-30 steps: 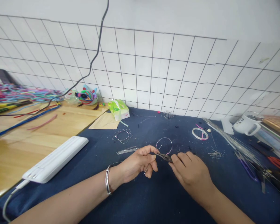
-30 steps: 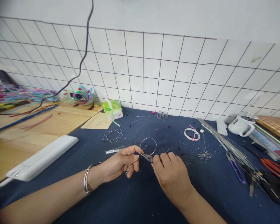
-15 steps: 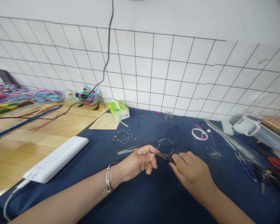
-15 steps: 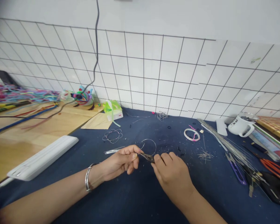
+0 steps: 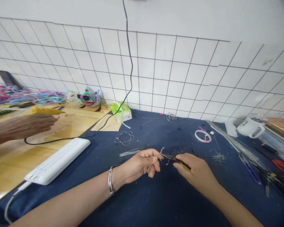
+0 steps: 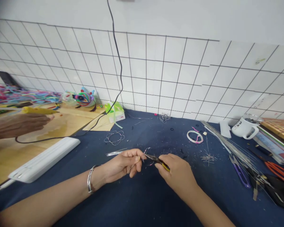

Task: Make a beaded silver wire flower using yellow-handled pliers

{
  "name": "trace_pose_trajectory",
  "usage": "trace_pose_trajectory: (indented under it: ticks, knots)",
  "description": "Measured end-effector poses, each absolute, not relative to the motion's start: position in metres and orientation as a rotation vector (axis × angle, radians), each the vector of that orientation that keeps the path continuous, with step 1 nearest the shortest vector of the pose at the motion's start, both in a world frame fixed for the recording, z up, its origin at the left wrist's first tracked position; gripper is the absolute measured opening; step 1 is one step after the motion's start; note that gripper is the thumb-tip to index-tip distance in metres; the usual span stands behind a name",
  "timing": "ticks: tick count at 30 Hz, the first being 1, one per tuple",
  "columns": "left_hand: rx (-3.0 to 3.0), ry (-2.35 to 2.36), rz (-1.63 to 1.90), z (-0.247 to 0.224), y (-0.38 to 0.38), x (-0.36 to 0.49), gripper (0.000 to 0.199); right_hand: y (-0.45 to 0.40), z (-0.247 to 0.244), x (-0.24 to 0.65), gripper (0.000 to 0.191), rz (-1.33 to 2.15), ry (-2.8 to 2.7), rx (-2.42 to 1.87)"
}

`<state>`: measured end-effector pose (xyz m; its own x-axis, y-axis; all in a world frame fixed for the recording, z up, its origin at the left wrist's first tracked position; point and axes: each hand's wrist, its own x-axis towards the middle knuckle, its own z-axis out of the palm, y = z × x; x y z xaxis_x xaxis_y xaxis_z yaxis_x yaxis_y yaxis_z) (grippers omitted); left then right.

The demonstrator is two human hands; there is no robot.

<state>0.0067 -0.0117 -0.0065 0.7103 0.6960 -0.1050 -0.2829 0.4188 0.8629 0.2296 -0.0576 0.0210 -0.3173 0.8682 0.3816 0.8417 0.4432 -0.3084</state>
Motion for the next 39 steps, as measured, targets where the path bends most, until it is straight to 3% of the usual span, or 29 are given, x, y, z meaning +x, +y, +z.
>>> trace_pose_trajectory:
  ticks: [10,16,23,32,39]
  knots:
    - [0.991,0.646,0.799,-0.006,-0.013,0.011,0.024,-0.035,-0.005,0.241,0.021,-0.198,-2.186,-1.709]
    - [1.052,0.684,0.781,-0.004,-0.017,0.012,0.025,-0.039,-0.008,0.232,0.03,-0.373,-2.301,-1.531]
    - [1.029,0.653,0.715,-0.007,-0.026,0.019,0.024,-0.06,-0.001,0.2,0.018,0.001,-2.259,-1.21]
    - [1.132,0.641,0.706,-0.005,-0.034,0.022,0.021,-0.064,0.004,0.19,0.023,0.838,-1.958,-1.348]
    - [1.307,0.656,0.673,-0.008,-0.036,0.025,0.02,-0.065,0.003,0.189,0.022,0.83,-1.871,-1.391]
